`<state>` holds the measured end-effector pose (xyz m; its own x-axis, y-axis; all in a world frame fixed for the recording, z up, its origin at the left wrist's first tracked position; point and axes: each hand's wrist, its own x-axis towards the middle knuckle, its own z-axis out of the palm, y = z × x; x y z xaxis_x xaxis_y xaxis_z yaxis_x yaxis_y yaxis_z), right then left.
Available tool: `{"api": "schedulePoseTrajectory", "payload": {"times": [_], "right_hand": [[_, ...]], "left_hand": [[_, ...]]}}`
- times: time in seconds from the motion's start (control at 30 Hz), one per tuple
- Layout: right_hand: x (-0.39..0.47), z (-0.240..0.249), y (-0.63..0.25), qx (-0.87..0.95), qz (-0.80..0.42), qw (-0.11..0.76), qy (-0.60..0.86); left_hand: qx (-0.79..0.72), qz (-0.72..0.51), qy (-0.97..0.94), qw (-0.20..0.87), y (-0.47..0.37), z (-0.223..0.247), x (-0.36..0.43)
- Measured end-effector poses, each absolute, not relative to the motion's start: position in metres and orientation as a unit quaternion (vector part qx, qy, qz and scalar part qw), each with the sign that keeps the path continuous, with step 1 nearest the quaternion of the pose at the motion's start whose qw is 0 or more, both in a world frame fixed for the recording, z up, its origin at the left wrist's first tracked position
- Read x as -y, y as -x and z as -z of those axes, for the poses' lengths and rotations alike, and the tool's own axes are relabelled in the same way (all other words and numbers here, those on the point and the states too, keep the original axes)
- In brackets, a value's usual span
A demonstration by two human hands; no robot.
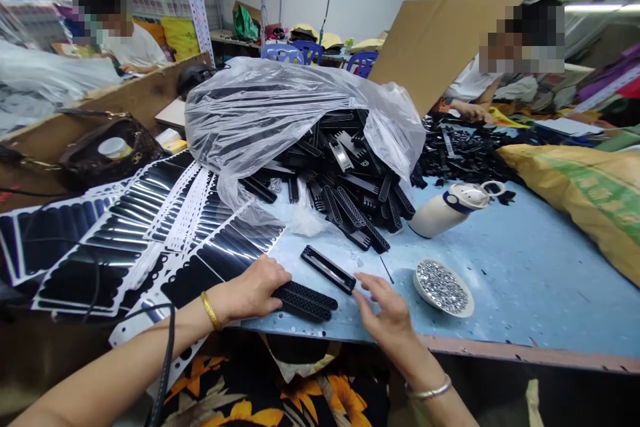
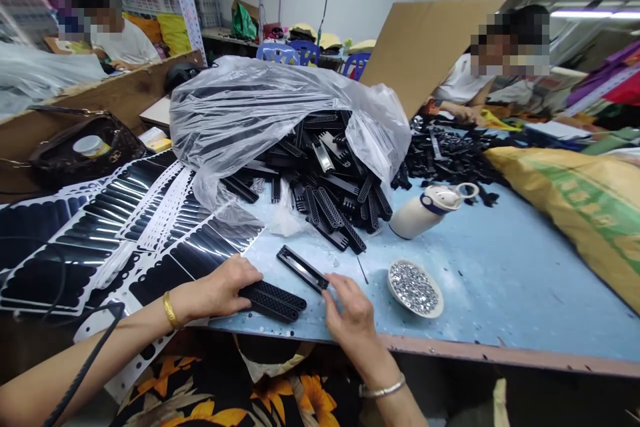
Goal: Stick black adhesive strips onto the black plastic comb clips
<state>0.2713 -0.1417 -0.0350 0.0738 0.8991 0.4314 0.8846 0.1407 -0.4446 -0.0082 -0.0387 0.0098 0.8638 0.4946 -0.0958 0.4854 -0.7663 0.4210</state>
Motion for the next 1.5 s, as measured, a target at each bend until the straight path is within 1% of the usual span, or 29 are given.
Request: {"api": "schedulePoseTrajectory", "payload": {"times": [0.03, 0.13, 0.17, 0.2, 0.3, 0.37, 0.5, 0.6, 0.67, 0.73, 0.83, 0.93, 1.03, 1.13, 1.27, 1.4, 1.5], "right_hand": [[0.137, 0.032, -0.272, 0.667, -0.026, 0.301, 0.681], [0.114, 0.025, -0.272, 0.649, -0.122, 0.176, 0.73], [0.107, 0.024, -0.271, 0.649, -0.153, 0.146, 0.73], [0.101, 0.023, -0.269, 0.65, -0.175, 0.134, 0.727], [0.093, 0.022, -0.261, 0.647, -0.183, 0.159, 0.723], [0.095, 0.02, -0.258, 0.645, -0.21, 0.187, 0.711], [0.108, 0.013, -0.257, 0.641, -0.297, 0.251, 0.662], [0.12, 0.011, -0.257, 0.615, -0.313, 0.287, 0.664], [0.131, 0.015, -0.255, 0.594, -0.318, 0.291, 0.679], [0.139, 0.023, -0.25, 0.589, -0.319, 0.277, 0.689], [0.139, 0.037, -0.239, 0.591, -0.31, 0.271, 0.694], [0.123, 0.041, -0.231, 0.586, -0.325, 0.267, 0.692], [0.102, 0.033, -0.239, 0.588, -0.344, 0.249, 0.688], [0.082, 0.016, -0.259, 0.595, -0.322, 0.239, 0.696], [0.04, -0.001, -0.28, 0.606, -0.22, 0.236, 0.727], [-0.01, -0.001, -0.277, 0.63, -0.122, 0.205, 0.739], [-0.019, 0.0, -0.274, 0.637, -0.073, 0.194, 0.742]], "left_hand": [[-0.261, -0.011, -0.94, 0.22, 0.007, -0.01, 0.039], [-0.263, -0.016, -0.941, 0.214, 0.003, -0.012, 0.037], [-0.264, -0.019, -0.941, 0.21, 0.002, -0.012, 0.037], [-0.266, -0.024, -0.941, 0.208, 0.001, -0.012, 0.037], [-0.293, -0.051, -0.934, 0.197, 0.004, -0.007, 0.037], [-0.327, -0.068, -0.923, 0.193, 0.008, -0.003, 0.037], [-0.345, -0.089, -0.906, 0.228, 0.014, -0.001, 0.034], [-0.331, -0.066, -0.905, 0.259, 0.013, -0.008, 0.028], [-0.329, -0.04, -0.902, 0.276, 0.01, -0.015, 0.024], [-0.326, -0.012, -0.901, 0.286, 0.006, -0.02, 0.02], [-0.327, 0.03, -0.9, 0.286, -0.001, -0.021, 0.018], [-0.363, 0.037, -0.895, 0.257, -0.007, -0.015, 0.019], [-0.401, 0.022, -0.89, 0.216, -0.008, -0.009, 0.019], [-0.405, 0.014, -0.889, 0.214, -0.004, -0.005, 0.016], [-0.404, -0.01, -0.88, 0.252, -0.002, -0.003, 0.013], [-0.395, -0.005, -0.873, 0.286, -0.007, -0.006, 0.014], [-0.4, 0.009, -0.87, 0.288, -0.013, -0.01, 0.018]]}}
